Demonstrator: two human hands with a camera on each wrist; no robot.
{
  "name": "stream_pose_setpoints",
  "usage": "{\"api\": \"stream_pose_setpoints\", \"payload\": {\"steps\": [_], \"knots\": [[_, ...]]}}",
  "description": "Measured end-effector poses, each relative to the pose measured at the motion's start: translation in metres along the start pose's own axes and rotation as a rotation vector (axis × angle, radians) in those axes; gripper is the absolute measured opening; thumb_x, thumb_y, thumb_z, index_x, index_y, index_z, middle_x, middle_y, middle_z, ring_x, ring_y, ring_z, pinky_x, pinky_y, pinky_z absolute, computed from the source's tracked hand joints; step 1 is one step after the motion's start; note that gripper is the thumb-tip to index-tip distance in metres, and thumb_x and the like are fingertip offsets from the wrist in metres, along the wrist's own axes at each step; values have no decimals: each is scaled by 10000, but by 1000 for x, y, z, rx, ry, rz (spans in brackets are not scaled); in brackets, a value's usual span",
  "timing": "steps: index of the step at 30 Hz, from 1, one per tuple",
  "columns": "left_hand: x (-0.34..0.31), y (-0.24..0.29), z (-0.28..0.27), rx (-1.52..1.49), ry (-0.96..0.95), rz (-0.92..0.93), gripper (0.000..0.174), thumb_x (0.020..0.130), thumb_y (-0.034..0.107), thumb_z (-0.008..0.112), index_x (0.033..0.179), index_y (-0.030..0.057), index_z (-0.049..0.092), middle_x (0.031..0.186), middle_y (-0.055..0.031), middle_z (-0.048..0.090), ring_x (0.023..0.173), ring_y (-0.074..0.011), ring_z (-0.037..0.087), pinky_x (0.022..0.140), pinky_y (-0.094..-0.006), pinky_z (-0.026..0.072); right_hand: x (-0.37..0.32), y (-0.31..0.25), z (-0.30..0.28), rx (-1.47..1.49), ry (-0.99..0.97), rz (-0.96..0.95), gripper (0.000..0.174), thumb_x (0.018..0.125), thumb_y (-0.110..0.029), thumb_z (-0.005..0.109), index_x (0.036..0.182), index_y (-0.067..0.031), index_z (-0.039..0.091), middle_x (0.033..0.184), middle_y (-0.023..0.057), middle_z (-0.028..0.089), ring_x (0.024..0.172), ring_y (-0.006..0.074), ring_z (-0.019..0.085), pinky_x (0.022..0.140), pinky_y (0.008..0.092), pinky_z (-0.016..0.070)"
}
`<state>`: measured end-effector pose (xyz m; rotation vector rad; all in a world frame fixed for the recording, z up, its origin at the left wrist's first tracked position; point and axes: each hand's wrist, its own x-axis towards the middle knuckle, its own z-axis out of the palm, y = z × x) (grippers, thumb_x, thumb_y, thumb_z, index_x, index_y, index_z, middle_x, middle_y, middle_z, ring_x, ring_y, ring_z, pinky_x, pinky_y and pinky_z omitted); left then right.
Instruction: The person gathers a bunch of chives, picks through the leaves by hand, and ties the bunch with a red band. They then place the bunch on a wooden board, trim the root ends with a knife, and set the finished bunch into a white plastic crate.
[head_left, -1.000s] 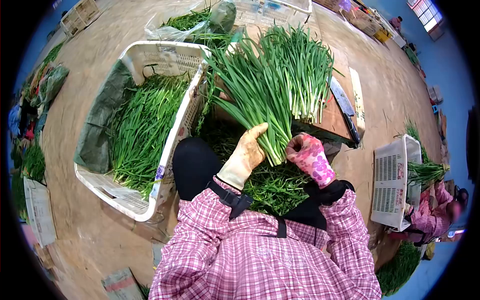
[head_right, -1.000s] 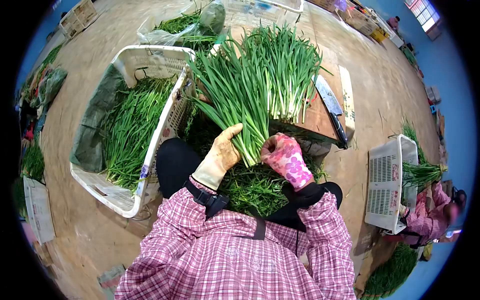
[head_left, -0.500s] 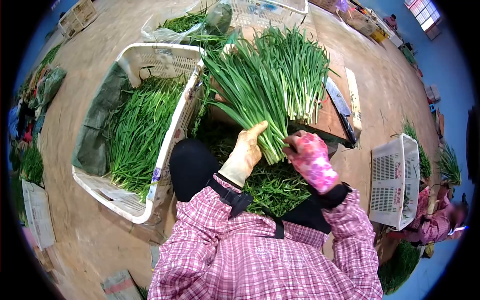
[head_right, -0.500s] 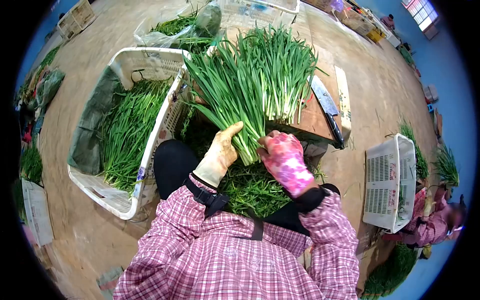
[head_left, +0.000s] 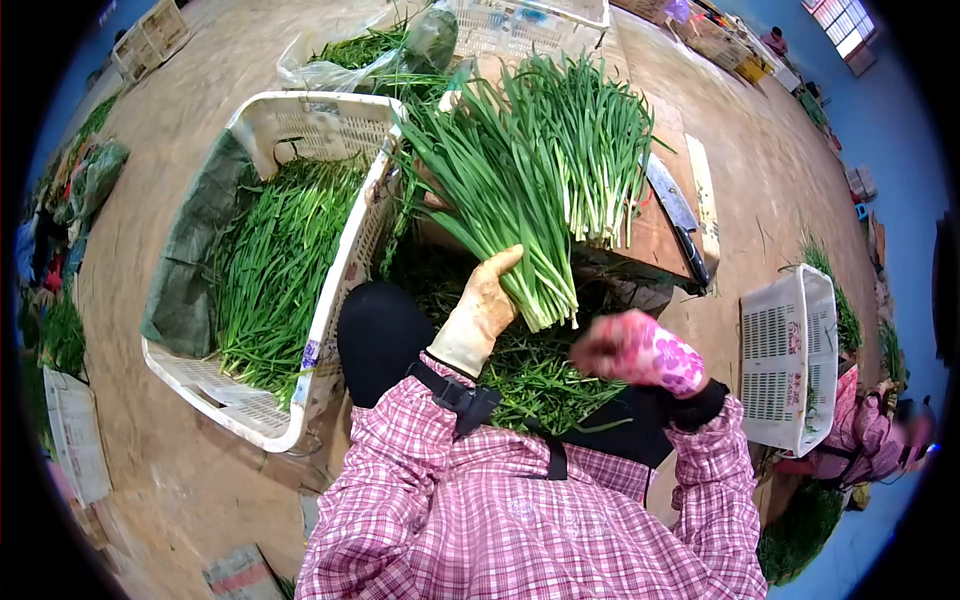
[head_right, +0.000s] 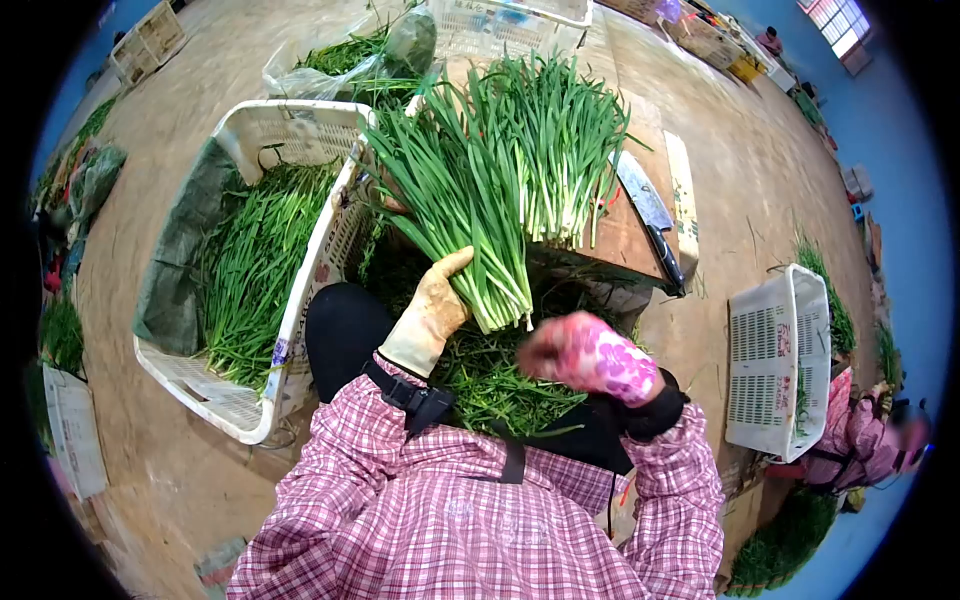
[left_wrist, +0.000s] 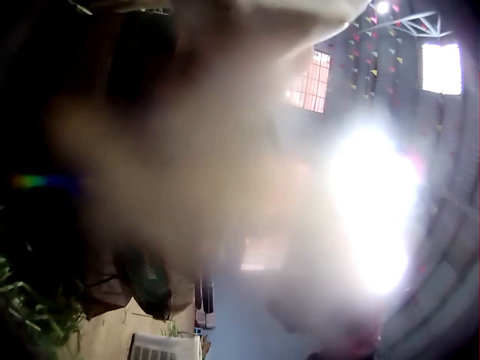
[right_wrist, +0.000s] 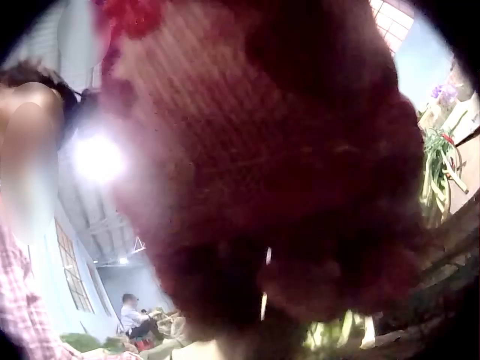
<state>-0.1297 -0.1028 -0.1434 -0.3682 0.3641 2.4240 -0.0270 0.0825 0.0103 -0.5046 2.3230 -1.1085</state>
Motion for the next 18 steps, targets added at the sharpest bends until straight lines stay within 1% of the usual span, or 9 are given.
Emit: {"api": "stream_pose_setpoints", "payload": {"steps": [1, 3, 6, 7, 10, 13, 15, 17, 18], "knots": [[-2, 1, -1, -69, -52, -43, 343, 978, 153, 550, 1273, -19, 581, 1197, -197, 673, 1072, -372, 667, 971, -568, 527, 6, -12, 4, 0, 193, 93, 138, 893, -123, 712, 988, -26, 737, 877, 91, 724, 865, 207, 712, 771, 343, 565], [-4, 2, -1, -69, -75, -80, 390, 995, 173, 497, 1327, -29, 538, 1256, -219, 643, 1129, -390, 638, 1018, -572, 491, 31, -5, 14, -304, 403, 102, 186, 914, -183, 669, 998, -35, 745, 885, 171, 716, 820, 286, 714, 716, 388, 557], [-2, 3, -15, -158, -215, -116, 377, 999, 159, 499, 1322, -32, 535, 1272, -214, 634, 1143, -387, 630, 1025, -556, 487, 57, 7, 35, -460, 498, 327, 227, 895, -281, 670, 983, -89, 755, 774, 148, 706, 751, 314, 703, 710, 410, 547], [-3, 2, -13, -134, -149, -86, 375, 998, 156, 503, 1321, -32, 534, 1273, -213, 633, 1145, -387, 629, 1027, -552, 486, 62, 3, 39, -511, 498, 395, 217, 876, -304, 685, 957, -117, 760, 760, 126, 707, 734, 311, 701, 701, 414, 545], [-2, -1, -13, -117, -38, -43, 371, 999, 151, 523, 1320, -33, 533, 1275, -214, 630, 1154, -385, 622, 1036, -542, 482, 73, 19, 58, -621, 644, 338, 184, 847, -289, 713, 911, -125, 762, 747, 119, 703, 724, 305, 700, 659, 413, 543], [-2, -1, -19, -78, -47, -12, 376, 1008, 168, 521, 1326, -34, 527, 1273, -215, 630, 1159, -384, 619, 1040, -539, 479, 71, 28, 53, -363, 652, 354, 154, 834, -198, 718, 916, -71, 750, 702, 108, 697, 653, 237, 692, 612, 357, 532], [-2, 1, -19, -90, -86, -36, 382, 1012, 174, 518, 1331, -37, 519, 1274, -214, 630, 1160, -384, 619, 1037, -541, 482, 61, 31, 37, 346, 456, 333, 134, 835, -87, 682, 869, 37, 719, 663, 53, 666, 619, 91, 602, 608, 259, 502], [-2, 1, -18, -106, -125, -46, 389, 1015, 179, 517, 1336, -40, 512, 1277, -216, 627, 1165, -384, 616, 1039, -543, 479, 53, 34, 36, 268, 465, 263, 162, 854, -202, 694, 901, -60, 757, 752, 144, 715, 677, 249, 702, 655, 340, 544], [-2, 0, -18, -111, -141, -45, 392, 1016, 180, 516, 1338, -42, 509, 1281, -217, 624, 1170, -384, 613, 1044, -543, 475, 54, 34, 38, 100, 544, 305, 176, 853, -213, 707, 918, -57, 755, 748, 140, 715, 681, 240, 704, 655, 342, 544]]}}
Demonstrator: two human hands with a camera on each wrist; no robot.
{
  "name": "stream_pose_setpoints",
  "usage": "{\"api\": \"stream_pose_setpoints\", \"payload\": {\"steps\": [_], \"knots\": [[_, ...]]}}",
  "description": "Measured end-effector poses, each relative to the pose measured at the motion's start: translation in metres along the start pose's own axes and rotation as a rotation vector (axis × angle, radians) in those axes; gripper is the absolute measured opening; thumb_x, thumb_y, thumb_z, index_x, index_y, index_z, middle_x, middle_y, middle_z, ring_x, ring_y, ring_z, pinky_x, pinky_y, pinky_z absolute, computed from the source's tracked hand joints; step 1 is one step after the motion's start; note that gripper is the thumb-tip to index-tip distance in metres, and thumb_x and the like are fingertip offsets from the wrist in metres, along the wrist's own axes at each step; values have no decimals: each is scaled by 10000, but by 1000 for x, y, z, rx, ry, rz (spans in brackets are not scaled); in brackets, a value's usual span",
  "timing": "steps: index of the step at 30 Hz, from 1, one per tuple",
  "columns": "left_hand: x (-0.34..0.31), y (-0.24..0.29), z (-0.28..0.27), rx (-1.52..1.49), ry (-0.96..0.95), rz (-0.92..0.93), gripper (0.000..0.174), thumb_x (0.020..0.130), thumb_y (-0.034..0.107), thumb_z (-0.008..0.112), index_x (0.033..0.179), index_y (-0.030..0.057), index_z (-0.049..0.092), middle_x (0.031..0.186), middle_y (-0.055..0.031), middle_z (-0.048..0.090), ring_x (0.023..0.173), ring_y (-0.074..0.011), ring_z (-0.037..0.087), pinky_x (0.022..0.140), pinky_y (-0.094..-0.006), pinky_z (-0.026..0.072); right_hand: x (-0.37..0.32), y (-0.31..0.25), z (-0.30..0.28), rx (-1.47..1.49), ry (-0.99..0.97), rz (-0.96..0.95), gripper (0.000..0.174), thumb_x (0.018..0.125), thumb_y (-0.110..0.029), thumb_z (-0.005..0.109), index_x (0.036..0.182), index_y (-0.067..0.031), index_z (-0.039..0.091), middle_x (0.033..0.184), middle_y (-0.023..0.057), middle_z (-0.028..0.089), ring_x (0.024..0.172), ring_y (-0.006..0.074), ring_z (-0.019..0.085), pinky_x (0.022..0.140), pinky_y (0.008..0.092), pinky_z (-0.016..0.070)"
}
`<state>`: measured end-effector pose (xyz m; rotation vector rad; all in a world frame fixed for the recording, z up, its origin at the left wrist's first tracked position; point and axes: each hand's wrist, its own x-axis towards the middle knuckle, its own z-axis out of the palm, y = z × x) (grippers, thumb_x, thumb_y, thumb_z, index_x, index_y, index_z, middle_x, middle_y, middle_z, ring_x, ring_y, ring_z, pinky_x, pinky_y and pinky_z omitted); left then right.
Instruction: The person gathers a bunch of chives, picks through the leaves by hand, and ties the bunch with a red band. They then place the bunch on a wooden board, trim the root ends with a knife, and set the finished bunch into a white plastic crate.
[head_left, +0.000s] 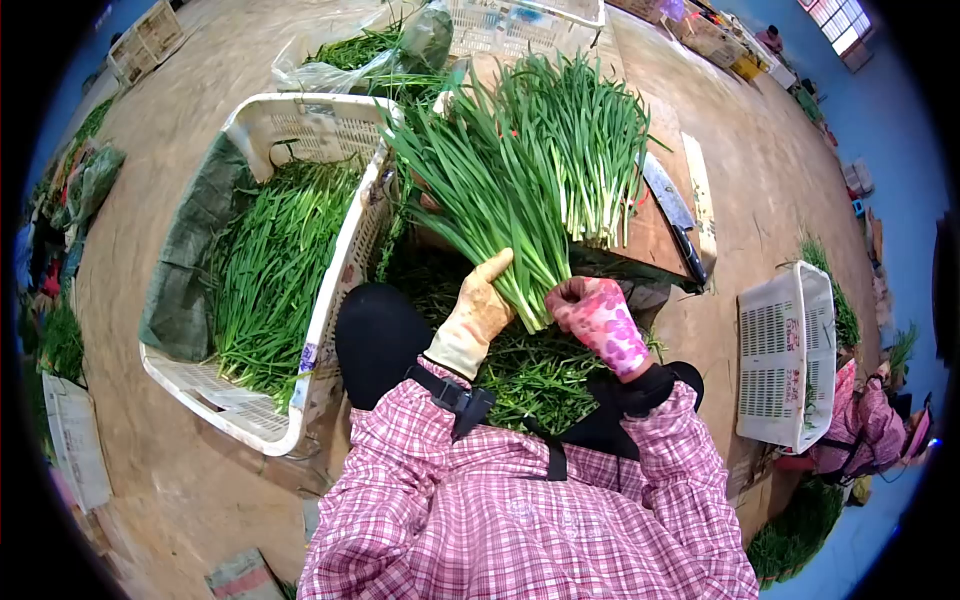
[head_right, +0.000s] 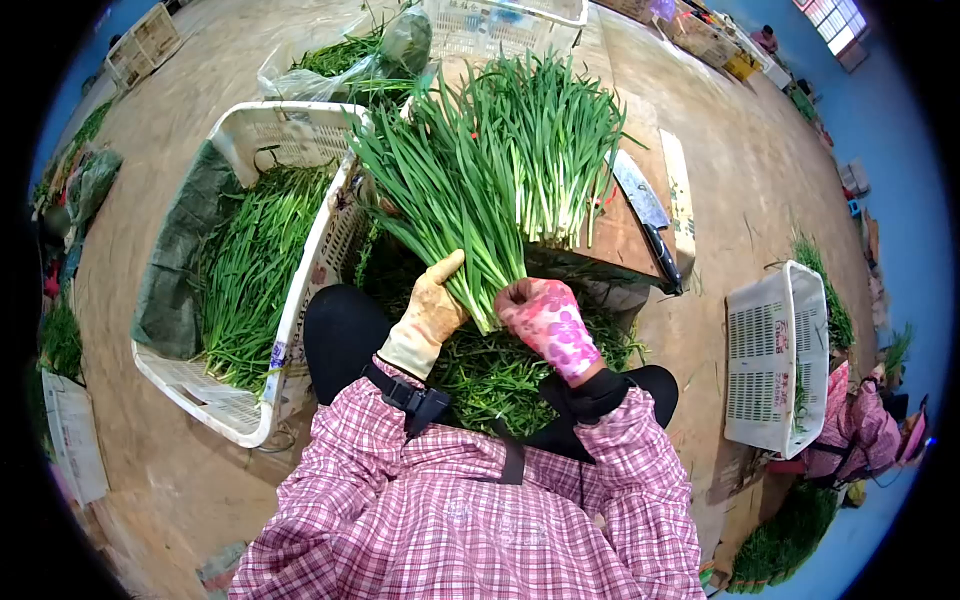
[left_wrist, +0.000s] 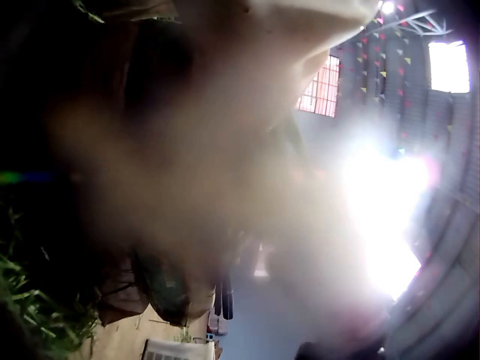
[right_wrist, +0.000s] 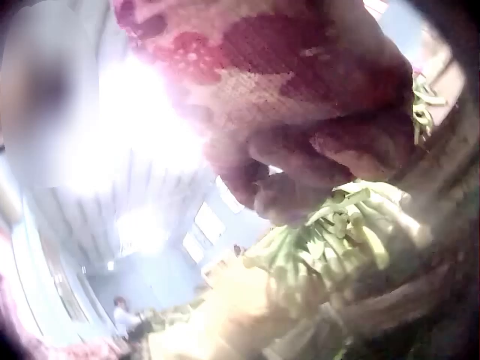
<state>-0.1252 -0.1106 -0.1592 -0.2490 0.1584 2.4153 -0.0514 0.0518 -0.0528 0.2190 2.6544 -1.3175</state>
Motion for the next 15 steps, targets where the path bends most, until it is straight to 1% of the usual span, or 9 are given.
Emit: {"api": "stream_pose_setpoints", "payload": {"steps": [2, 3, 6, 9, 10, 11, 13, 14, 15], "knots": [[0, 2, -5, -19, -79, -37, 391, 1019, 181, 511, 1342, -40, 508, 1290, -224, 615, 1190, -384, 599, 1064, -541, 457, 0, -19, 11, -302, 220, -18, 212, 852, -236, 733, 953, -51, 751, 742, 130, 715, 689, 222, 709, 655, 345, 546], [2, 1, -8, -35, -78, -33, 391, 1020, 181, 510, 1342, -39, 508, 1291, -225, 614, 1193, -382, 597, 1067, -539, 454, 0, -25, 16, -473, 235, -31, 228, 850, -311, 739, 950, -107, 762, 772, 149, 714, 747, 284, 719, 690, 393, 554], [2, -1, -9, -61, -57, -22, 385, 1024, 180, 502, 1346, -31, 511, 1292, -223, 612, 1199, -377, 593, 1076, -531, 448, 6, -15, 35, -661, 312, -137, 180, 834, -278, 738, 908, -116, 761, 755, 127, 712, 720, 292, 710, 680, 392, 555], [5, 0, -17, -49, -43, -10, 389, 1027, 177, 495, 1358, -28, 502, 1305, -223, 605, 1211, -378, 586, 1086, -530, 440, 13, -2, 23, -359, 163, -116, 181, 845, -245, 717, 917, -81, 747, 720, 124, 705, 674, 242, 709, 638, 360, 545], [2, 1, -12, -58, -53, -9, 405, 1030, 184, 486, 1372, -32, 486, 1342, -230, 580, 1236, -386, 568, 1106, -535, 418, 14, 10, 18, 26, 68, -167, 196, 853, -221, 698, 910, -35, 727, 650, 58, 667, 574, 159, 635, 544, 293, 488], [0, 2, -12, -100, -104, -53, 413, 1031, 188, 483, 1378, -35, 479, 1355, -234, 570, 1242, -392, 562, 1110, -546, 410, 1, -13, 4, 313, -61, 85, 208, 858, -207, 693, 835, -1, 676, 603, -4, 563, 514, 89, 501, 478, 240, 380], [-1, 6, -12, -187, -208, -139, 430, 1032, 195, 479, 1390, -42, 463, 1381, -241, 548, 1254, -403, 551, 1119, -568, 392, -23, -25, -33, 568, -335, 78, 227, 867, -201, 657, 838, 24, 662, 638, -28, 556, 530, 57, 470, 475, 221, 352], [-1, 7, -12, -175, -202, -139, 447, 1031, 201, 474, 1402, -47, 449, 1402, -249, 527, 1272, -421, 529, 1127, -603, 362, -29, -15, -41, 557, -406, 23, 234, 859, -212, 650, 850, 21, 644, 623, -33, 520, 506, 50, 422, 456, 217, 298], [-1, 6, -11, -149, -170, -117, 447, 1031, 198, 474, 1404, -46, 447, 1402, -249, 527, 1272, -422, 528, 1126, -611, 359, -34, -3, -54, 629, -569, -2, 228, 826, -216, 659, 836, 12, 644, 660, -35, 556, 528, 54, 466, 468, 228, 360]]}}
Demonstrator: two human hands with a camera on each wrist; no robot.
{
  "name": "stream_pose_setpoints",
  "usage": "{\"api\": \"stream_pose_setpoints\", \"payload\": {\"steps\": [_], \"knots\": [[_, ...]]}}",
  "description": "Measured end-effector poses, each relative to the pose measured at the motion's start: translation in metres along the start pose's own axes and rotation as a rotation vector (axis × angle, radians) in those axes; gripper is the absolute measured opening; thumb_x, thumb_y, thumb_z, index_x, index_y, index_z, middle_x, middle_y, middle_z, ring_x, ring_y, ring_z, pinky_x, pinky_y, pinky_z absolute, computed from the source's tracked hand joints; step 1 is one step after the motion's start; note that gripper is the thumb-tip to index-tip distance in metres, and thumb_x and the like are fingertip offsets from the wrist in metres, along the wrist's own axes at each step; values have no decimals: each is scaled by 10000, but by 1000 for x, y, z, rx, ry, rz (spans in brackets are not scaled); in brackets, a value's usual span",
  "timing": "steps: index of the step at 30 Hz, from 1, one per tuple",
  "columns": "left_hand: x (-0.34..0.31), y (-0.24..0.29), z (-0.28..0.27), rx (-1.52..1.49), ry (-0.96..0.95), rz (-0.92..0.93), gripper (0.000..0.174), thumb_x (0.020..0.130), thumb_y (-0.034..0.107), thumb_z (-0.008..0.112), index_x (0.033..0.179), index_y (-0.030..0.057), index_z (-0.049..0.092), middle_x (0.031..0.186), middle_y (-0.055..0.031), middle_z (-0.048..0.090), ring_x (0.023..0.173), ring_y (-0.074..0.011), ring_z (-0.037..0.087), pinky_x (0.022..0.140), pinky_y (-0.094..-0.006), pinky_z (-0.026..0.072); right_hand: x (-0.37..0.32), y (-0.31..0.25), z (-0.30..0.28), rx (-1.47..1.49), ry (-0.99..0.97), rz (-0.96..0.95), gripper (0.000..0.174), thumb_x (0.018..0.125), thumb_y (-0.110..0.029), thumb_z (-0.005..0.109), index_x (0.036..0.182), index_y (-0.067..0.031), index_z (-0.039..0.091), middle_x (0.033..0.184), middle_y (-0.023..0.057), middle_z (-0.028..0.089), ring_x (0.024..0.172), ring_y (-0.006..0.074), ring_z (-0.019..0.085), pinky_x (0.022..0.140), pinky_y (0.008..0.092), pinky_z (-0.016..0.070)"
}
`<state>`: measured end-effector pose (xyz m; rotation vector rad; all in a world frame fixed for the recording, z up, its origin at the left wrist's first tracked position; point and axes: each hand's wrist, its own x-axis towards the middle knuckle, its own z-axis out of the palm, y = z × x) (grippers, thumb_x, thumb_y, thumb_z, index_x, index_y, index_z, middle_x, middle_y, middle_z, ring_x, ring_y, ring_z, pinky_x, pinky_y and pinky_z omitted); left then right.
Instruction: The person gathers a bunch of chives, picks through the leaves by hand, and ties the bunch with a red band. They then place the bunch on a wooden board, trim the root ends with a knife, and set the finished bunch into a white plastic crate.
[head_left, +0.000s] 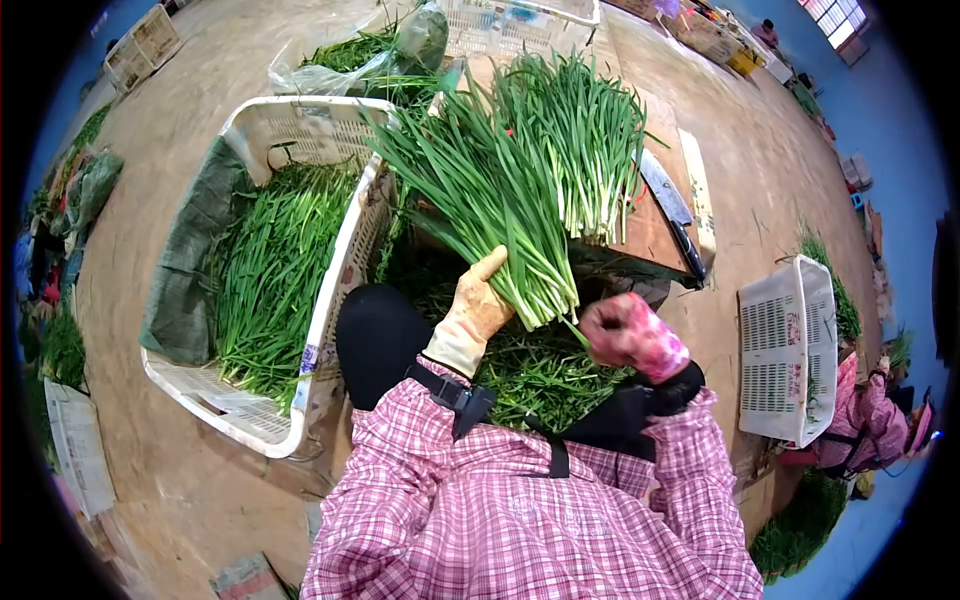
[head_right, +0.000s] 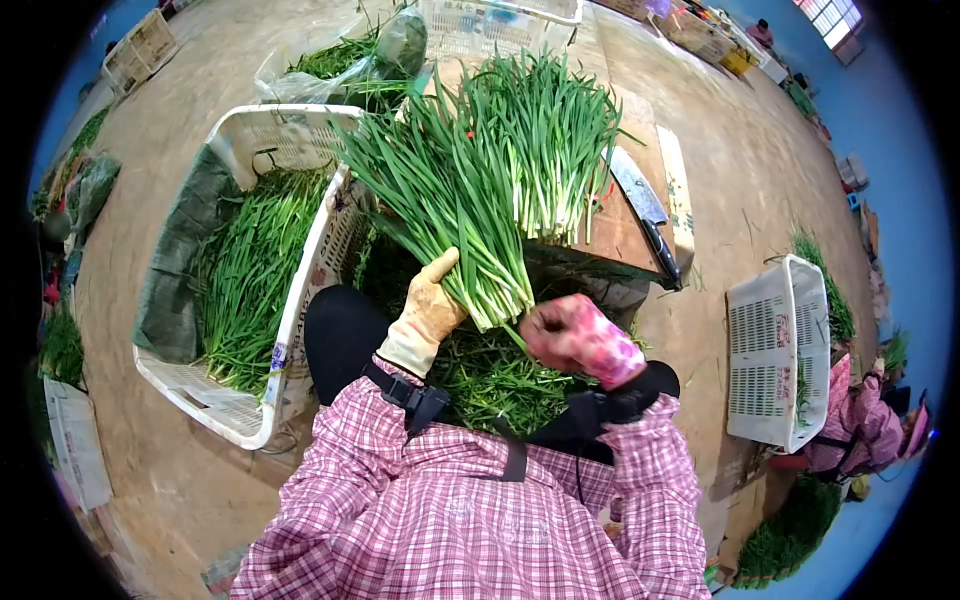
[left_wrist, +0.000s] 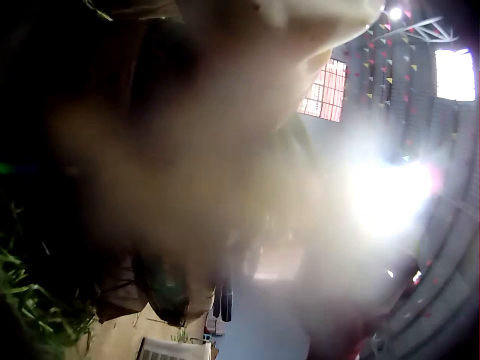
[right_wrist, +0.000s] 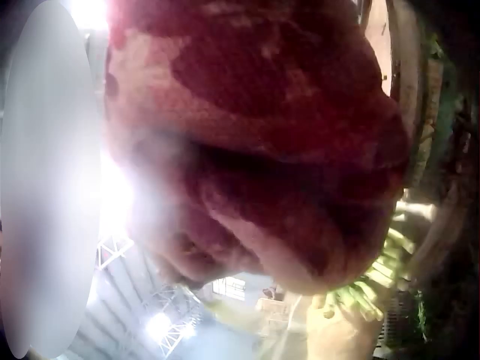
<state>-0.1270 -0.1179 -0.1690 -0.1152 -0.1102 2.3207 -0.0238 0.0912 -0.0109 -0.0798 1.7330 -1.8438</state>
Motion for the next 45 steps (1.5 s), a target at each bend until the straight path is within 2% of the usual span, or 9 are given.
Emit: {"api": "stream_pose_setpoints", "payload": {"steps": [5, 9, 14, 17, 27, 28, 31, 40, 45], "knots": [[1, -2, 5, 82, 87, 67, 443, 1029, 188, 473, 1408, -40, 444, 1392, -246, 535, 1265, -420, 535, 1117, -618, 367, -20, 17, -17, -1589, 234, 335, 319, 876, -329, 659, 987, -35, 717, 855, 134, 731, 759, 271, 711, 694, 378, 553], [-2, -2, 4, 52, 13, 37, 423, 1022, 161, 494, 1392, -39, 456, 1369, -236, 555, 1238, -406, 559, 1100, -600, 402, 24, 10, 2, -972, 814, 33, 405, 967, -412, 589, 1125, -61, 712, 1034, 194, 720, 1028, 366, 670, 898, 435, 515], [-10, 1, 12, 304, 50, 28, 399, 988, 141, 586, 1341, -31, 517, 1279, -206, 627, 1174, -364, 614, 1055, -533, 478, 70, 45, 9, -311, 558, 139, 462, 1003, -378, 582, 1213, 32, 618, 978, 193, 723, 902, 334, 700, 776, 422, 530], [-3, -6, 9, 452, 108, 94, 539, 955, 296, 662, 1377, -1, 506, 1284, -231, 623, 1164, -322, 631, 971, -442, 554, 82, 66, 33, -937, 646, -36, 316, 1006, -257, 557, 1187, -7, 622, 831, 206, 687, 763, 388, 674, 659, 475, 510], [-14, -17, 29, 726, 276, 266, 429, 938, 160, 684, 1321, -9, 592, 1185, -116, 698, 983, -247, 704, 881, -364, 568, 68, 24, 52, -1238, 501, 111, 375, 945, -395, 644, 1086, -49, 675, 905, 208, 696, 855, 361, 681, 744, 453, 530], [-17, -17, 31, 736, 291, 273, 426, 937, 164, 686, 1316, -7, 594, 1133, -139, 711, 960, -248, 711, 840, -359, 583, 65, 24, 53, -1275, 704, -129, 367, 916, -361, 697, 1106, -47, 686, 943, 187, 710, 864, 326, 700, 749, 416, 542], [-18, -14, 32, 617, 344, 164, 364, 915, 156, 714, 1243, 12, 648, 1074, -98, 730, 908, -220, 713, 706, -313, 581, 54, 6, 47, -831, 743, -126, 237, 896, -210, 734, 1028, -16, 706, 929, 163, 721, 867, 270, 716, 750, 373, 542], [-13, -21, 16, 730, 432, 402, 323, 860, 23, 734, 1171, 15, 647, 1036, -63, 714, 934, -201, 676, 811, -356, 557, 91, 4, 47, -1060, 681, -529, 165, 893, -82, 686, 1056, -96, 705, 894, 118, 687, 825, 281, 691, 706, 381, 547], [-14, -29, 23, 723, 446, 442, 423, 908, 43, 690, 1302, 29, 537, 1131, -75, 666, 992, -233, 658, 830, -389, 562, 144, -21, 49, -1377, 495, -457, 168, 864, -165, 644, 1020, -143, 703, 932, 104, 678, 844, 322, 673, 723, 435, 539]]}}
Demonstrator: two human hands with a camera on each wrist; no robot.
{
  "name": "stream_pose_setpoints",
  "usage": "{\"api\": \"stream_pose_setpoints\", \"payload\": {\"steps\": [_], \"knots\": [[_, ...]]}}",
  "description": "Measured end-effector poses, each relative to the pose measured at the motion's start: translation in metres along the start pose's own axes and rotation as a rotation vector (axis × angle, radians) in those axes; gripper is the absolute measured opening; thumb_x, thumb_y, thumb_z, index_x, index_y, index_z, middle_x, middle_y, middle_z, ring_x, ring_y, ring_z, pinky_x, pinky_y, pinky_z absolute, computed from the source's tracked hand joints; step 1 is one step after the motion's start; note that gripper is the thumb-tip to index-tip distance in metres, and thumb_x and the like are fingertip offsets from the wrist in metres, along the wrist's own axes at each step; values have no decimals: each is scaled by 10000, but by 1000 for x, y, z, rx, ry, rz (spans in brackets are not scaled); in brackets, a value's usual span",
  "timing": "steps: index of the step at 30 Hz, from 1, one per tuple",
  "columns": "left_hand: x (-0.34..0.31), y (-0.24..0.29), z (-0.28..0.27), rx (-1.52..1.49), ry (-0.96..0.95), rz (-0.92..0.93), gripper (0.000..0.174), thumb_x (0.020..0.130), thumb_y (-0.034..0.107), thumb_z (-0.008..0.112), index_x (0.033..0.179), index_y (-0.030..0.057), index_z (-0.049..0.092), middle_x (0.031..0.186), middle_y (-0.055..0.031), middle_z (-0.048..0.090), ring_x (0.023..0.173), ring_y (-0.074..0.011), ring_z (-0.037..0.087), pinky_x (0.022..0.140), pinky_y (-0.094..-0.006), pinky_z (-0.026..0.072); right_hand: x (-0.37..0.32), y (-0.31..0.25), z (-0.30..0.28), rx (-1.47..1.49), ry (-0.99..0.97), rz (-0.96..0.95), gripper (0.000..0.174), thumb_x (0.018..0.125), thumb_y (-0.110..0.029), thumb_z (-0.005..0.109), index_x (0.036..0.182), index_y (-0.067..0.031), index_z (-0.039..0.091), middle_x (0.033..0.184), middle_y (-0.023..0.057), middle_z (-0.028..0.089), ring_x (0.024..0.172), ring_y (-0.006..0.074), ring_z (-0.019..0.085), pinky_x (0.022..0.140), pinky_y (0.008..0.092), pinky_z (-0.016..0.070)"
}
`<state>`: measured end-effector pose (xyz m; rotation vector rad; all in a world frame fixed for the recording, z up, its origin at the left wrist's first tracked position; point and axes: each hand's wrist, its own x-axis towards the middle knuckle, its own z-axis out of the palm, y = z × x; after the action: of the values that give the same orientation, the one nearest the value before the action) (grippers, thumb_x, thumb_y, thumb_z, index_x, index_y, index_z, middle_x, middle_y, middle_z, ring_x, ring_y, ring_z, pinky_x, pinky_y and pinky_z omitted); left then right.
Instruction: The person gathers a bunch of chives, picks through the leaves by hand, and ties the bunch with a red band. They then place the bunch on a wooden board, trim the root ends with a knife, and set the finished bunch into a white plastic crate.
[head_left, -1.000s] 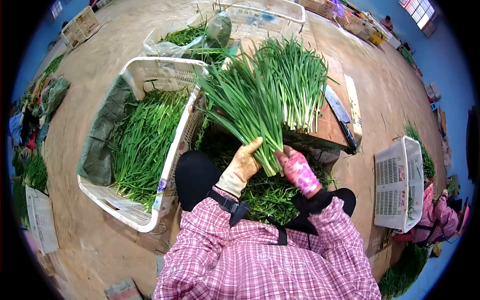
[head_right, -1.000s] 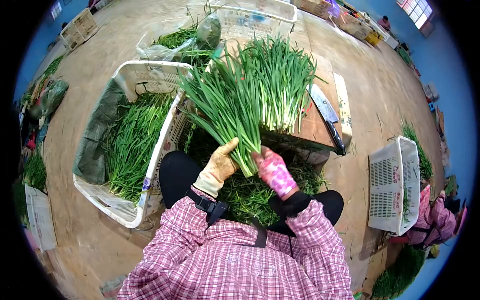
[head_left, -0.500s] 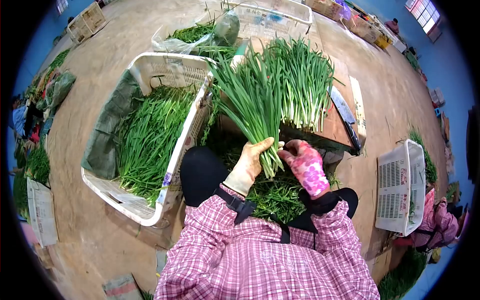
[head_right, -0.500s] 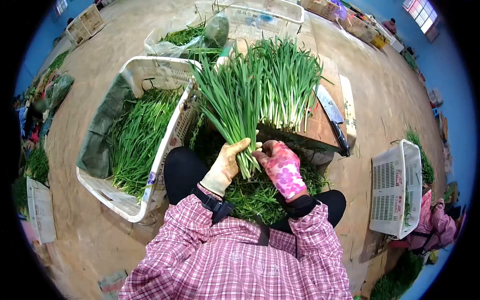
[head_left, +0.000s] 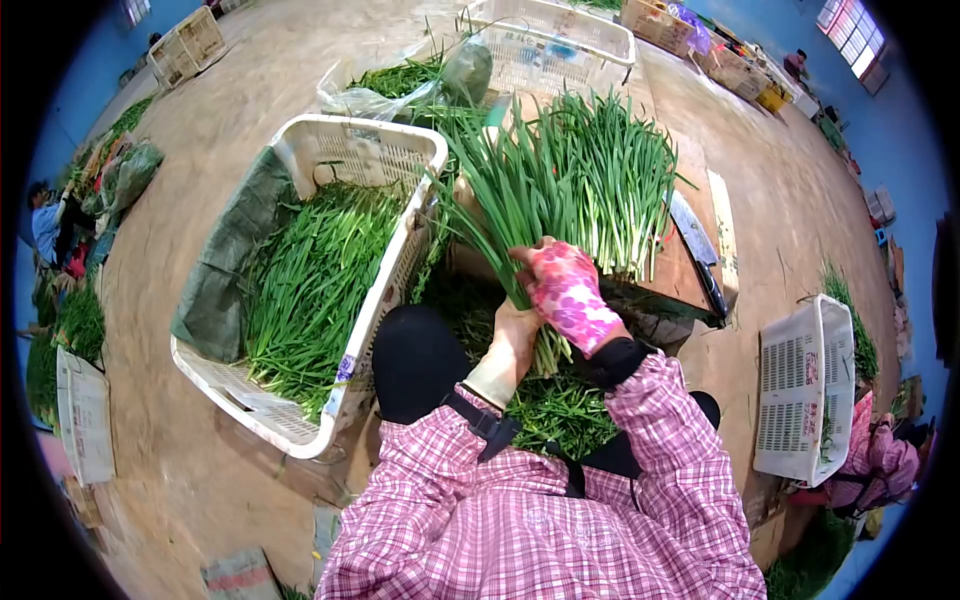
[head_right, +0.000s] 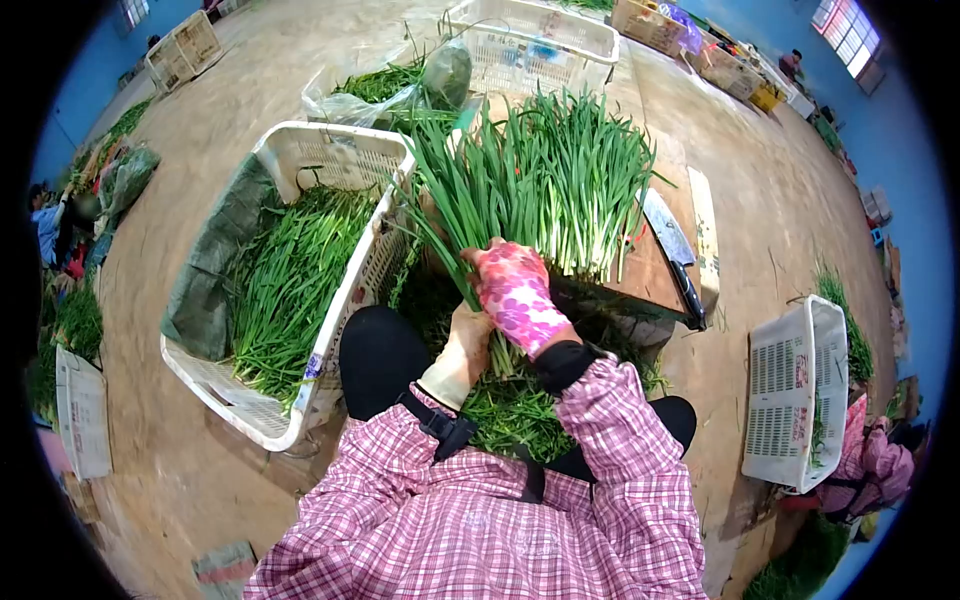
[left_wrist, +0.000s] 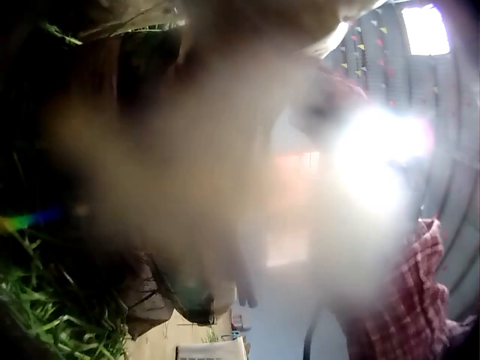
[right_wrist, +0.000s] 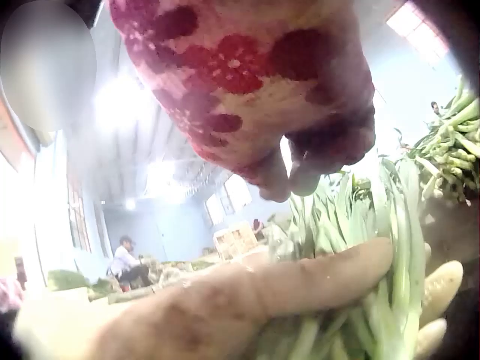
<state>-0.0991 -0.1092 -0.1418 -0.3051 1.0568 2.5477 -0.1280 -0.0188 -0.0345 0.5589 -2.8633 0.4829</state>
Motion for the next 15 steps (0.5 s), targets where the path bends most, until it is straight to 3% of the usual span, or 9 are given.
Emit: {"api": "stream_pose_setpoints", "payload": {"steps": [2, 5, 7, 10, 15], "knots": [[0, 1, 2, 56, 29, 9, 412, 944, 79, 658, 1334, 49, 531, 1188, -75, 650, 1036, -217, 643, 860, -393, 542, 15, 6, 10, -119, 17, -163, 187, 820, -292, 658, 888, -120, 681, 912, 124, 677, 845, 344, 666, 647, 489, 547], [6, -6, -6, 102, 57, 17, 373, 967, 117, 625, 1327, 50, 553, 1167, -60, 667, 1031, -200, 645, 843, -382, 527, 19, -6, 6, -333, -79, -139, 157, 807, -268, 669, 869, -126, 693, 899, 114, 678, 827, 303, 677, 642, 448, 545], [10, -12, -9, 76, 60, 35, 339, 976, 129, 605, 1301, 40, 570, 1152, -60, 673, 1024, -201, 646, 835, -380, 527, 15, -9, 9, -293, 34, -128, 122, 806, -238, 651, 826, -125, 692, 873, 115, 677, 824, 285, 680, 623, 441, 532], [10, -12, -8, 76, 78, 30, 299, 990, 158, 570, 1258, 27, 592, 1132, -64, 679, 1016, -203, 648, 845, -383, 523, 16, -9, 22, -349, 60, -86, 118, 795, -226, 657, 843, -129, 702, 876, 108, 683, 831, 305, 683, 654, 450, 535], [13, -16, -13, -71, 68, -4, 311, 991, 257, 549, 1218, 51, 603, 1072, -69, 679, 987, -214, 657, 861, -373, 519, 20, -13, 22, -349, -167, 98, 146, 794, -175, 665, 921, -116, 706, 887, 107, 678, 843, 316, 674, 714, 433, 522]]}}
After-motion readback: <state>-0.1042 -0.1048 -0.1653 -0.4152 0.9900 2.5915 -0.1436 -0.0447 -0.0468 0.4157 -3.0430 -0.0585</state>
